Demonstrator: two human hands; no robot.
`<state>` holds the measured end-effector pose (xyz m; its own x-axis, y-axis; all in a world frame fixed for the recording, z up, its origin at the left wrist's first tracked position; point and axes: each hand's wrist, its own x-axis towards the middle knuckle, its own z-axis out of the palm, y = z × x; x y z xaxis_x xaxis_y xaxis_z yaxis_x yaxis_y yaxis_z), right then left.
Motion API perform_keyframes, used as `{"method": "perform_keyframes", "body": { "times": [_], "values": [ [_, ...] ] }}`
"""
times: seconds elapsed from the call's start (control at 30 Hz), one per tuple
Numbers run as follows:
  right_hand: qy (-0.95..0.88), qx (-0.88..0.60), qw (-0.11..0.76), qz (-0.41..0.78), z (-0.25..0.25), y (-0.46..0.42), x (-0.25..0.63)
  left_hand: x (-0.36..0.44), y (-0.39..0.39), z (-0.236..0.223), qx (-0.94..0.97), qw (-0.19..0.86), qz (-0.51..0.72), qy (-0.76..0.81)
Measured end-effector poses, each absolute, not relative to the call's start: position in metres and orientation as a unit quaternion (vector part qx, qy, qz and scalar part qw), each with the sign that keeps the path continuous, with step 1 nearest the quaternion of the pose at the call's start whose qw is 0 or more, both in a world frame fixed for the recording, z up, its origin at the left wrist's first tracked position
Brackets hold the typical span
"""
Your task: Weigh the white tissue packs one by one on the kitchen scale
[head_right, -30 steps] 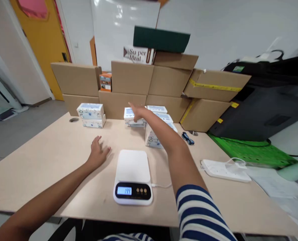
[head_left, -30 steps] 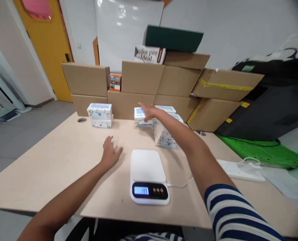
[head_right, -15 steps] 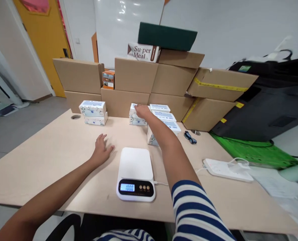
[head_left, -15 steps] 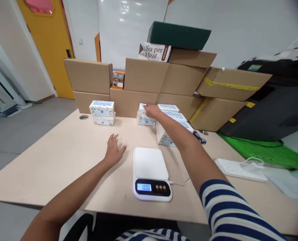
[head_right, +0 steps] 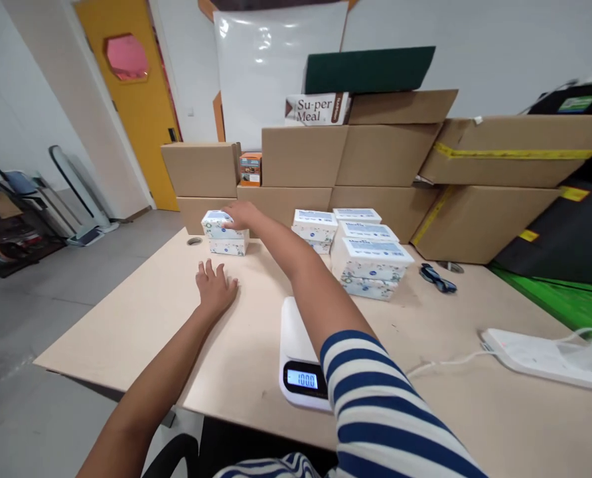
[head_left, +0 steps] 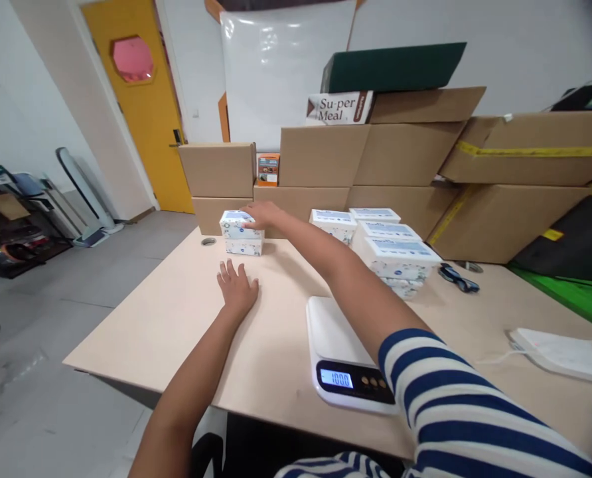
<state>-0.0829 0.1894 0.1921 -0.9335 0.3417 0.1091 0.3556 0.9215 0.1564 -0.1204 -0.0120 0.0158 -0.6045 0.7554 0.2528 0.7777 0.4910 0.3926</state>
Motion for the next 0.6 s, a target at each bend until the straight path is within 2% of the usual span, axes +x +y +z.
{"method": "perform_keyframes", "body": {
  "times": [0.13, 0.33, 0.5, 0.6],
  "values": [
    [-0.969, -0.241, -0.012, -0.056, 0.189, 0.194, -0.115, -0.140, -0.020, 0.016, -0.406, -0.013, -0.152, -0.901],
    [-0.966, -0.257, -0.027, -0.010, 0.164, 0.216, -0.124, -0.139, -0.020, 0.006, -0.403, -0.044, -0.135, -0.904],
    [-0.975, -0.221, 0.017, -0.009, 0.142, 0.221, -0.104, -0.135, -0.017, 0.006, -0.412, -0.044, -0.138, -0.899],
    [-0.986, -0.143, 0.068, -0.052, 0.145, 0.215, -0.088, -0.138, -0.016, 0.007, -0.416, -0.032, -0.165, -0.894]
  ]
}}
